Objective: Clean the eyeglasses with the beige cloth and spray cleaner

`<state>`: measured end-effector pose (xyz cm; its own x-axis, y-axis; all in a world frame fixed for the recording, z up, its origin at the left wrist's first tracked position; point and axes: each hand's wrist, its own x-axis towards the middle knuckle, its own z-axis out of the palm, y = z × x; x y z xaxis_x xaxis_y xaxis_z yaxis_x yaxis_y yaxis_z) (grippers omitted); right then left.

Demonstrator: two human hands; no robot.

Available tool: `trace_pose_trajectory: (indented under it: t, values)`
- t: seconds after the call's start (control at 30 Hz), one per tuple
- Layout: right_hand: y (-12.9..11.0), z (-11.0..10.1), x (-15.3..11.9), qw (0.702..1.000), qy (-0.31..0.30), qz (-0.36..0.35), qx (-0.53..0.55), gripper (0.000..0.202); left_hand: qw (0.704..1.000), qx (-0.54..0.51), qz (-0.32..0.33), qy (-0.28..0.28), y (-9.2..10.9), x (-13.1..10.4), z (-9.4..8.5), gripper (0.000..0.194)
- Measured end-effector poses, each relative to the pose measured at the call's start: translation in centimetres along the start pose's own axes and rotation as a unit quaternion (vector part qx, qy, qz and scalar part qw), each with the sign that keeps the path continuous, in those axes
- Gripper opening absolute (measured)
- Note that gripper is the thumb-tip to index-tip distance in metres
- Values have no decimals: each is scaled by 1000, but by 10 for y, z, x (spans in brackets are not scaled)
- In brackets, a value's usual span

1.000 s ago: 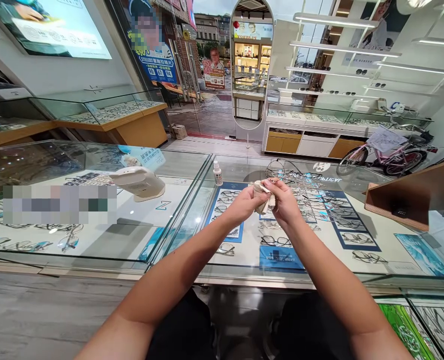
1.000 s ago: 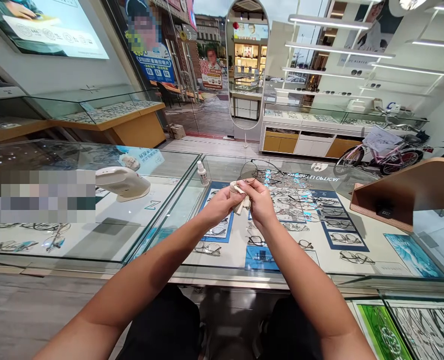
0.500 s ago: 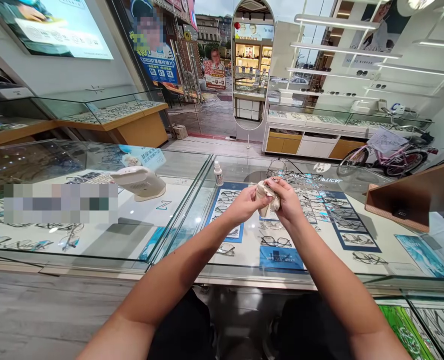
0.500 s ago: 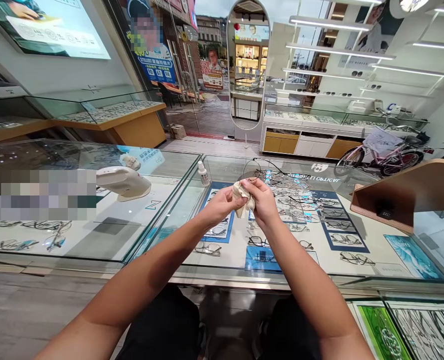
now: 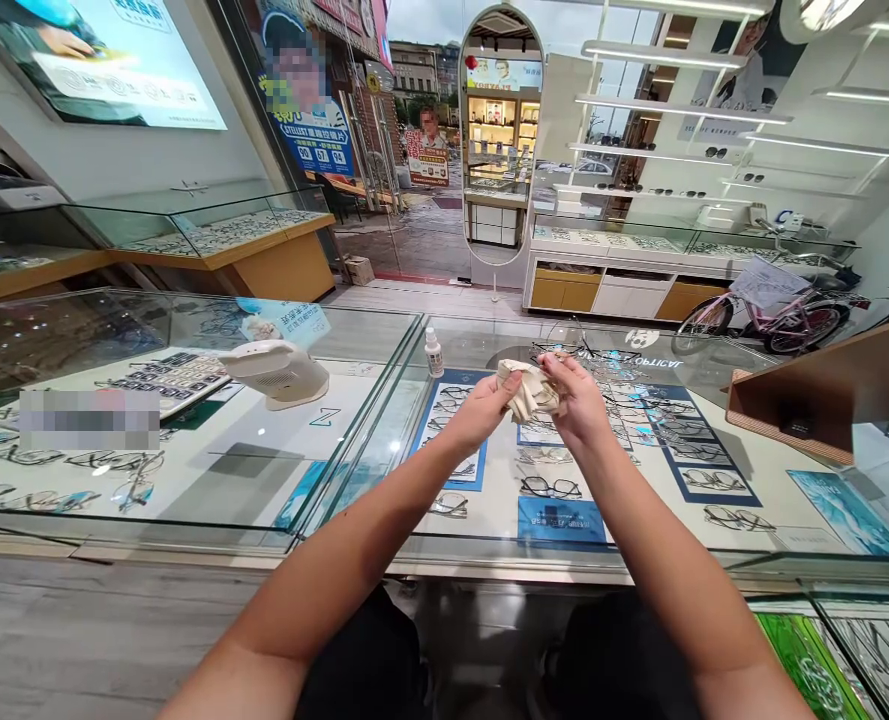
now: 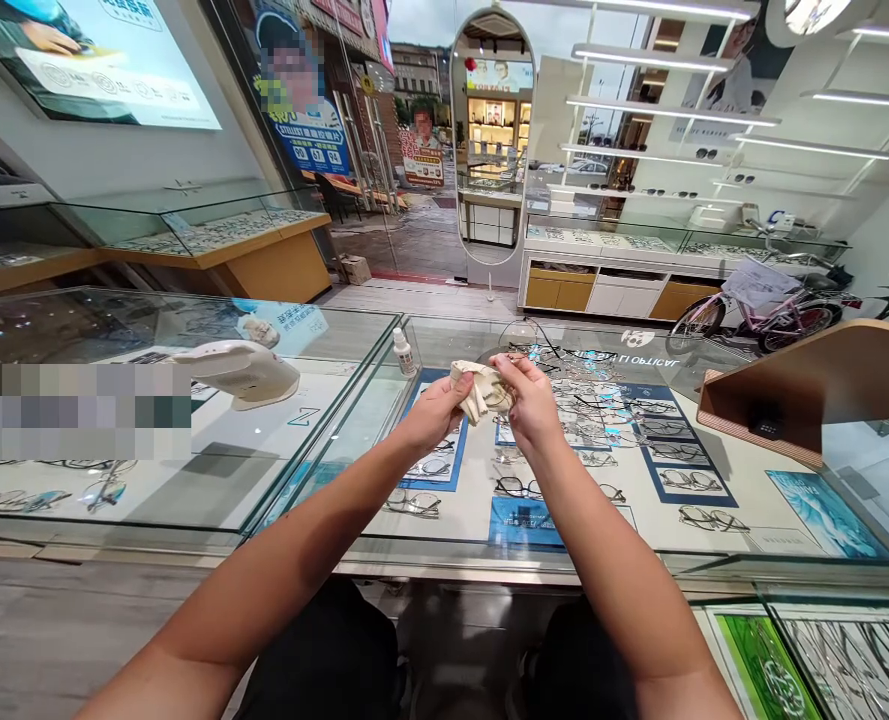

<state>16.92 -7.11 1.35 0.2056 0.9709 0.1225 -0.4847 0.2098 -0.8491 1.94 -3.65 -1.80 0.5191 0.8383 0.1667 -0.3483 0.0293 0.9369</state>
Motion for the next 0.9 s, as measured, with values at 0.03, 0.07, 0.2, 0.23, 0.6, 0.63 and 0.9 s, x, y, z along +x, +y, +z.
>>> trace_pose_trajectory:
  t: [0.03,0.07,0.2,0.23,0.6,0.63,0.9]
  values:
    - [-4,-2,1,1000,16,-4,14,39,1000,-19,1,19,2,2,-3,63]
    - [-7,-3,2,999,31,-8,24,39,999,-35,7,38,6,4,-6,64]
    - [-16,-6,4,999,34,-2,9,38,995,-47,48,80,24,8,-19,66]
    - [-17,-6,3,1000,22,5,-7,38,995,-39,53,78,29,8,-22,66]
    - [-10,-2,-6,966,-157,66,-195,37,993,111,38,-19,41,-1,-34,65]
    - [-10,-1,-6,964,-168,70,-196,36,994,104,37,-21,40,-1,-33,65]
    - [-2,-2,-7,947,-173,73,-262,32,999,-28,17,9,26,1,-17,53]
